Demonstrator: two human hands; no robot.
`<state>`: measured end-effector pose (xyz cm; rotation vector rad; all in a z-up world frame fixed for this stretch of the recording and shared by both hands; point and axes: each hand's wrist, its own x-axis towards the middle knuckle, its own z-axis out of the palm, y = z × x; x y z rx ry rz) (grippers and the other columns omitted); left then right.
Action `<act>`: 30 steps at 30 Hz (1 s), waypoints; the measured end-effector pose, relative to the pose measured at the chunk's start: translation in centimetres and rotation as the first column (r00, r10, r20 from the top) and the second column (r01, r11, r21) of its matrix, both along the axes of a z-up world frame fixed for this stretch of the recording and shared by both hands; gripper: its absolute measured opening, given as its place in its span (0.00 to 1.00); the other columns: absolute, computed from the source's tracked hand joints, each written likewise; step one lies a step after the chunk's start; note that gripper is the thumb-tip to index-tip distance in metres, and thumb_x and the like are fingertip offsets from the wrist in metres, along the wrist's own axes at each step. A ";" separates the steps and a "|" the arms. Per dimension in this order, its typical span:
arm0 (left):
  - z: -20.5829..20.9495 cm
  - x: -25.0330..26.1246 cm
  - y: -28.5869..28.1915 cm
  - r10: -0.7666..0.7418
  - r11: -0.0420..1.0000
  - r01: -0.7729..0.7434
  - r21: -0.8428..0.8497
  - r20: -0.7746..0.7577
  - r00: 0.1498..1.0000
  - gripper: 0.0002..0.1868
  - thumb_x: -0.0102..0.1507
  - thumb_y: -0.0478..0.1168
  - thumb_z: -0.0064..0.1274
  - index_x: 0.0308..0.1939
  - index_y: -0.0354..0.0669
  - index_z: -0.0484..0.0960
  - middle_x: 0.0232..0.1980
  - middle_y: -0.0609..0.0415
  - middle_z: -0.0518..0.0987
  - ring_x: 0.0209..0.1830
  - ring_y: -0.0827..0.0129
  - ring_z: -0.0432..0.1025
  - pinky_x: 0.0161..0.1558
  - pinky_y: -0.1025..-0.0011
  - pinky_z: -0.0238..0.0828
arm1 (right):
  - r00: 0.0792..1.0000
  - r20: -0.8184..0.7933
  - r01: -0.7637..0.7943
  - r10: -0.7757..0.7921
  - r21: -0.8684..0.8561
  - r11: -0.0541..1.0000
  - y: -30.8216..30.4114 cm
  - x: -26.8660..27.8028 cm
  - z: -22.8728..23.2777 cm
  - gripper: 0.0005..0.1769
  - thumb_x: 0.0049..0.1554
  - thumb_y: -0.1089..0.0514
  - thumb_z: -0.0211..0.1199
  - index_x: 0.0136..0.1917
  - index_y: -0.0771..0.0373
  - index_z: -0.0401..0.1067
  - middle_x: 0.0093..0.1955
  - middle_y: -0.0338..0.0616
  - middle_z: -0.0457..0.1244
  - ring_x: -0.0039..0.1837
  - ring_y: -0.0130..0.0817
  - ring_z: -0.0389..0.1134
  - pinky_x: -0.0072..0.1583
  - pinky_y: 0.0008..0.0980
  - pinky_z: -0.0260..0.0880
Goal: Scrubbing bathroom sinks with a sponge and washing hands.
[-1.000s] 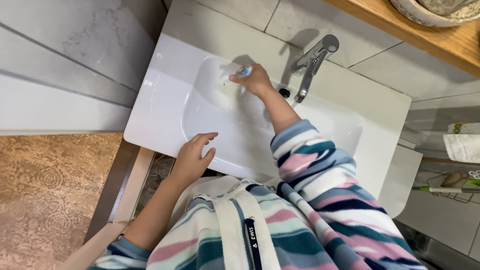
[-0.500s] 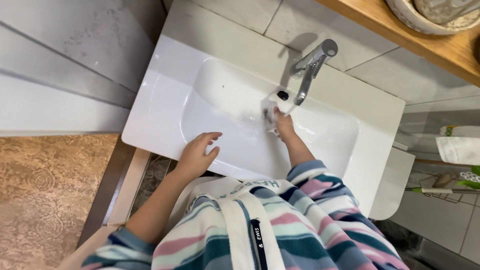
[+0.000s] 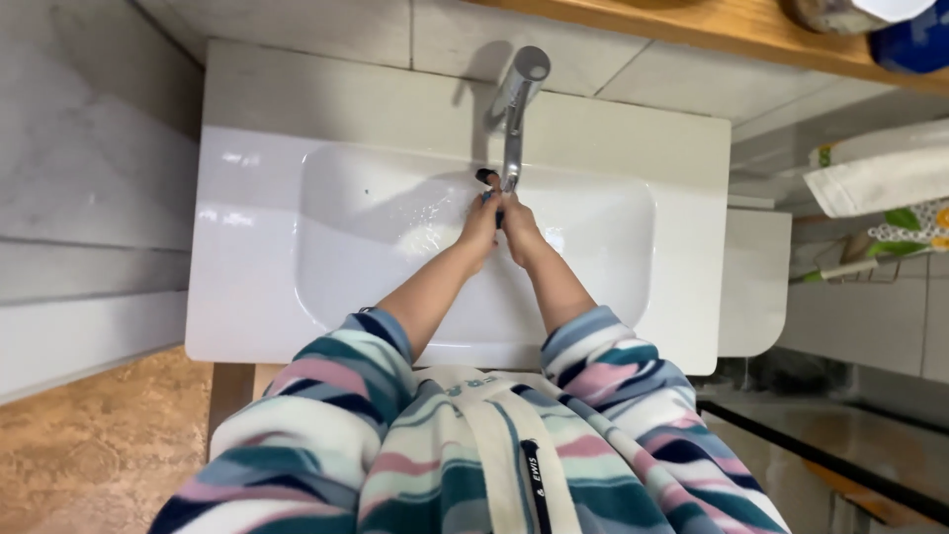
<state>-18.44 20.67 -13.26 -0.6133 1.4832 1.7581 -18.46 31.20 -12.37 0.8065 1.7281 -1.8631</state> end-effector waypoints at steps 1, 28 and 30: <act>0.0 -0.2 0.4 -0.014 1.000 0.014 0.002 0.004 1.000 0.41 0.64 0.66 0.38 0.77 0.61 0.48 0.73 0.59 0.63 0.68 0.64 0.62 0.57 0.56 0.65 | 1.000 0.004 0.014 -0.014 0.002 1.000 1.1 0.7 -0.2 0.34 0.59 0.31 0.53 0.71 0.48 0.64 0.69 0.42 0.60 0.68 0.38 0.58 0.67 0.46 0.56; 6.1 0.2 -1.0 0.022 1.000 -0.022 0.000 -0.106 0.994 0.54 0.57 0.61 0.56 0.79 0.54 0.41 0.74 0.51 0.63 0.73 0.59 0.61 0.62 0.57 0.61 | 0.950 -0.055 0.283 -0.307 -0.263 0.922 1.7 3.3 1.3 0.27 0.69 0.45 0.48 0.74 0.59 0.69 0.62 0.42 0.61 0.58 0.34 0.58 0.59 0.36 0.56; 6.9 -0.1 -0.8 0.005 1.000 -0.005 0.001 -0.007 1.000 0.62 0.52 0.60 0.58 0.79 0.60 0.32 0.76 0.52 0.59 0.74 0.57 0.60 0.60 0.51 0.64 | 0.928 -0.162 0.216 -0.336 -0.502 0.837 2.1 4.6 3.1 0.30 0.67 0.44 0.44 0.75 0.62 0.63 0.71 0.39 0.62 0.69 0.29 0.63 0.67 0.29 0.62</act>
